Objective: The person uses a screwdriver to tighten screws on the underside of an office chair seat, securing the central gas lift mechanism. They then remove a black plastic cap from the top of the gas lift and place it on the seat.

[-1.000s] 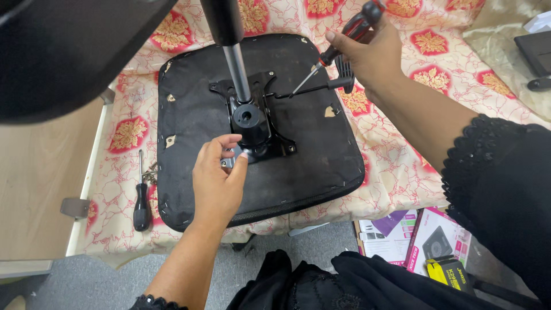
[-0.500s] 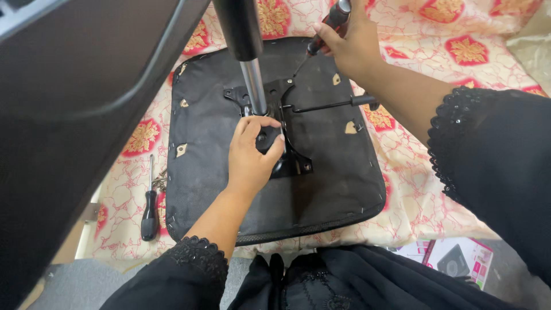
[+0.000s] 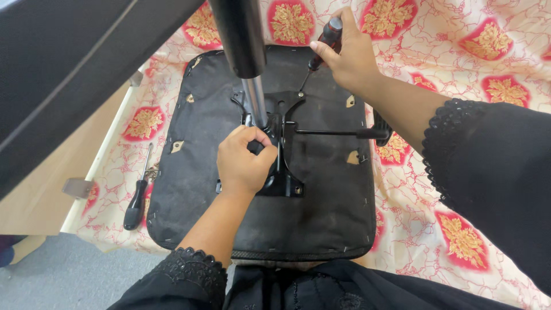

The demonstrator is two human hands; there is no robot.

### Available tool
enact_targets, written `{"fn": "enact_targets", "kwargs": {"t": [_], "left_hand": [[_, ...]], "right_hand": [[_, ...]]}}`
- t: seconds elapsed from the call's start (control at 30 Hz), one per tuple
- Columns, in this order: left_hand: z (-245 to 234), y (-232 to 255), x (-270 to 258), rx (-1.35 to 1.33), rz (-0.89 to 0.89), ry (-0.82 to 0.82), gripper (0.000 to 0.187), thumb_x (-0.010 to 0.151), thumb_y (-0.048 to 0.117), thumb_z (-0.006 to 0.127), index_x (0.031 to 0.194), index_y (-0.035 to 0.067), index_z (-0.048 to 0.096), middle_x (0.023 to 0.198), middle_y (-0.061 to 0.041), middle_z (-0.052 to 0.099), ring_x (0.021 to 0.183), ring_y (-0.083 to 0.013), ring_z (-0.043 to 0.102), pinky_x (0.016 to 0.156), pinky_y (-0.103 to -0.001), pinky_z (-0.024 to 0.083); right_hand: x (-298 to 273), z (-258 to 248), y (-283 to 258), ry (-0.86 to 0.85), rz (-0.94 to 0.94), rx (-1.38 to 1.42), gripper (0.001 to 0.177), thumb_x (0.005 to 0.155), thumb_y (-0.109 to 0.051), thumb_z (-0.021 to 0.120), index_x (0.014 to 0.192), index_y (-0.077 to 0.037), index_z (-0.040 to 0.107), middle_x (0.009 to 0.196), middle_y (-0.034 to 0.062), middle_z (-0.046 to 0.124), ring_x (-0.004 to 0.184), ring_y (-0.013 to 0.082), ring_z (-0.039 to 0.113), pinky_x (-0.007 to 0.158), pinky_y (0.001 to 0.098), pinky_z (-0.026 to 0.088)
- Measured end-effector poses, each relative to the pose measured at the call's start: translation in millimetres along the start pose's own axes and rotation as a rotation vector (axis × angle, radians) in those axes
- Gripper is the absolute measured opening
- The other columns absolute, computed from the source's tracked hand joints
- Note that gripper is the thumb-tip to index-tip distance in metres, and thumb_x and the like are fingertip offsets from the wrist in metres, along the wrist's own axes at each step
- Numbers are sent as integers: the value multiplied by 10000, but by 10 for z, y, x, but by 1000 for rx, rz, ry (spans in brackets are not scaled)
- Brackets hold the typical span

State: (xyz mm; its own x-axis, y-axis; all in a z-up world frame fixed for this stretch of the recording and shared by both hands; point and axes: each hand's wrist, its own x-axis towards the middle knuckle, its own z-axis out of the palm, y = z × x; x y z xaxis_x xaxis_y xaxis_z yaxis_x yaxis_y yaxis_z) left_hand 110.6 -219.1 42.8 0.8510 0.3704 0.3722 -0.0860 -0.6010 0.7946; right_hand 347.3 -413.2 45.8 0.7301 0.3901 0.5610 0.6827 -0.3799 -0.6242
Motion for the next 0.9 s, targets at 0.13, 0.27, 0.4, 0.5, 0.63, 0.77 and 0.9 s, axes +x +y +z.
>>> {"fn": "enact_targets", "kwargs": {"t": [0.13, 0.27, 0.4, 0.5, 0.63, 0.77, 0.9], "left_hand": [[9, 22, 14, 3, 19, 13, 88, 704, 193, 701, 721, 108, 685, 769, -41, 644, 699, -232, 652, 653, -347, 492], [13, 29, 14, 38, -68, -16, 87, 691, 191, 697, 705, 105, 695, 753, -36, 647, 650, -227, 633, 630, -348, 474], [18, 7, 2, 6, 16, 13, 88, 702, 190, 692, 716, 103, 693, 750, -31, 644, 688, -207, 645, 647, -335, 483], [13, -10, -3, -13, 39, 23, 88, 706, 191, 691, 718, 104, 690, 746, -23, 641, 680, -199, 640, 648, -326, 483], [11, 4, -6, 14, -36, 2, 92, 686, 188, 692, 711, 99, 689, 736, -27, 627, 618, -209, 608, 595, -333, 451], [11, 22, 7, 9, -39, 3, 87, 689, 190, 693, 711, 106, 692, 734, -28, 624, 596, -200, 596, 581, -329, 445], [2, 33, 4, 6, -37, 4, 82, 687, 191, 693, 709, 113, 693, 743, -23, 628, 584, -190, 591, 579, -328, 447]], "right_hand": [[10, -17, 4, -9, -94, -47, 435, 1048, -185, 790, 1217, -65, 408, 913, 107, 721, 780, 214, 753, 672, 353, 582], [37, -56, -6, -52, -28, -18, 432, 1047, -217, 777, 1209, -73, 403, 890, 103, 713, 765, 204, 757, 645, 341, 591], [72, -51, -20, -95, 69, -26, 452, 1035, -238, 777, 1212, -76, 394, 868, 92, 704, 751, 193, 748, 639, 353, 587], [122, -48, -64, -82, -10, -127, 442, 989, -218, 822, 1196, -61, 465, 865, 100, 709, 771, 205, 726, 686, 381, 567], [307, -154, -113, -240, 104, -92, 350, 909, -198, 851, 1111, -66, 598, 901, 72, 708, 810, 201, 693, 696, 373, 554], [568, -318, -130, -445, 21, -214, 345, 762, -94, 844, 1064, -96, 677, 913, 70, 719, 800, 188, 696, 679, 365, 552], [629, -348, -160, -654, -40, -499, 333, 715, 103, 646, 959, -107, 735, 867, 122, 742, 780, 245, 700, 669, 399, 550]]}}
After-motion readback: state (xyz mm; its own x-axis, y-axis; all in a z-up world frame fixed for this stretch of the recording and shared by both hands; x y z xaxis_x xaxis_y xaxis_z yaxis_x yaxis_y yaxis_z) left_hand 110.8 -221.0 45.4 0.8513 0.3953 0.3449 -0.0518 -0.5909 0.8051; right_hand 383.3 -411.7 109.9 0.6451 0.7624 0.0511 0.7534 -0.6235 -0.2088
